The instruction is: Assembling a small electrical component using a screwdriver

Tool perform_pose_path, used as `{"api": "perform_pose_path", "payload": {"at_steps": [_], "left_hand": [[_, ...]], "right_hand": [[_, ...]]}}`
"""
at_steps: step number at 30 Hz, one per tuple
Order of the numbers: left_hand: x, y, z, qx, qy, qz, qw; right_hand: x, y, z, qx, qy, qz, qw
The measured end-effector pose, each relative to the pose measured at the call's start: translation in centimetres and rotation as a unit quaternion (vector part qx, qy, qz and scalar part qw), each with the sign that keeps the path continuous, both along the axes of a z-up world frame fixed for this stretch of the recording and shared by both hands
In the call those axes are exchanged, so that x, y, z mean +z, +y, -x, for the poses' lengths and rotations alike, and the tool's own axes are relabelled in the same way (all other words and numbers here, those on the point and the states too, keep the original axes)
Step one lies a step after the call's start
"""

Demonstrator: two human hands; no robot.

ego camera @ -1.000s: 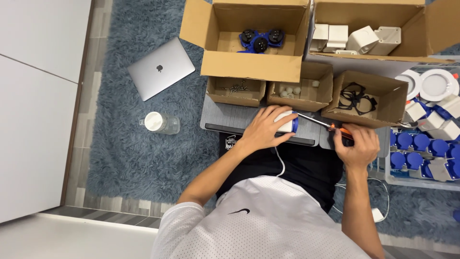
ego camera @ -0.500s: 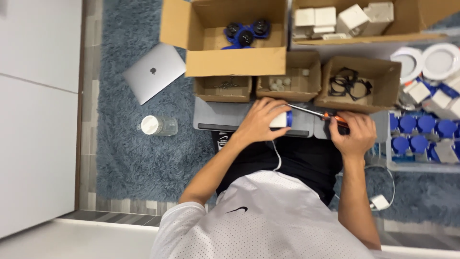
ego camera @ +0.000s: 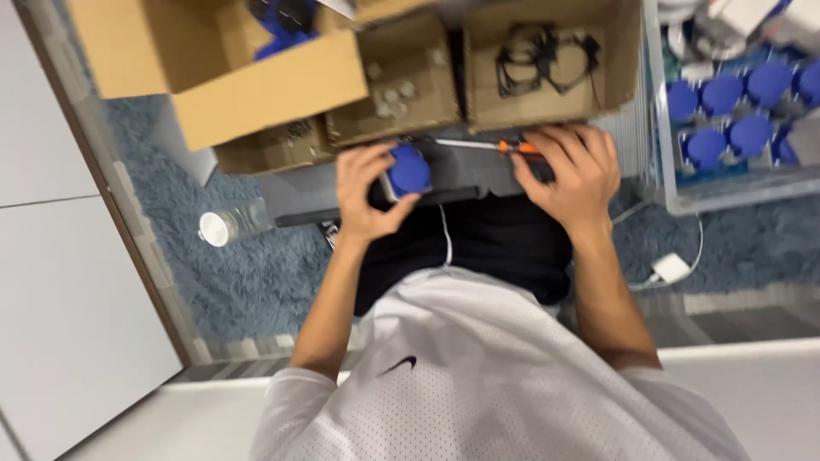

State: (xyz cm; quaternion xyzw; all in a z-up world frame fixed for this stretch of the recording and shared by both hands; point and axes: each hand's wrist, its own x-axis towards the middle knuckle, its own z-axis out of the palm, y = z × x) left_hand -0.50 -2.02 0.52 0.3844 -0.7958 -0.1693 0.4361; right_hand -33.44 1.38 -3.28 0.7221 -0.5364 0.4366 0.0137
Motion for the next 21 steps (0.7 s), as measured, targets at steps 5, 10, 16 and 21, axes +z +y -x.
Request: {"api": "perform_pose_path", "payload": {"at_steps": [5,10,16,21], "left_hand": [[-0.4,0.1,0.9,0.001,0.002,-0.004,1.000],[-1.0,0.1,0.5,0.004,0.006,0.014,1.000],[-0.9,0.0,0.9,0.006,0.012,0.034,0.999],[-1.0,0.2,0.0,0.034,0.033,0.021,0.999]], "right_hand": [[0.2,-0.5,0.4,0.002,-0.010,0.009,1.000],[-0.8,-0.7,0.9,-0.008,0.011,0.018,1.000],[-2.1,-0.8,0.9,-0.009,-0.003,0.023,1.000],[-0.5,-1.3,0.6,-0.009,0.010,0.028,1.000]]}}
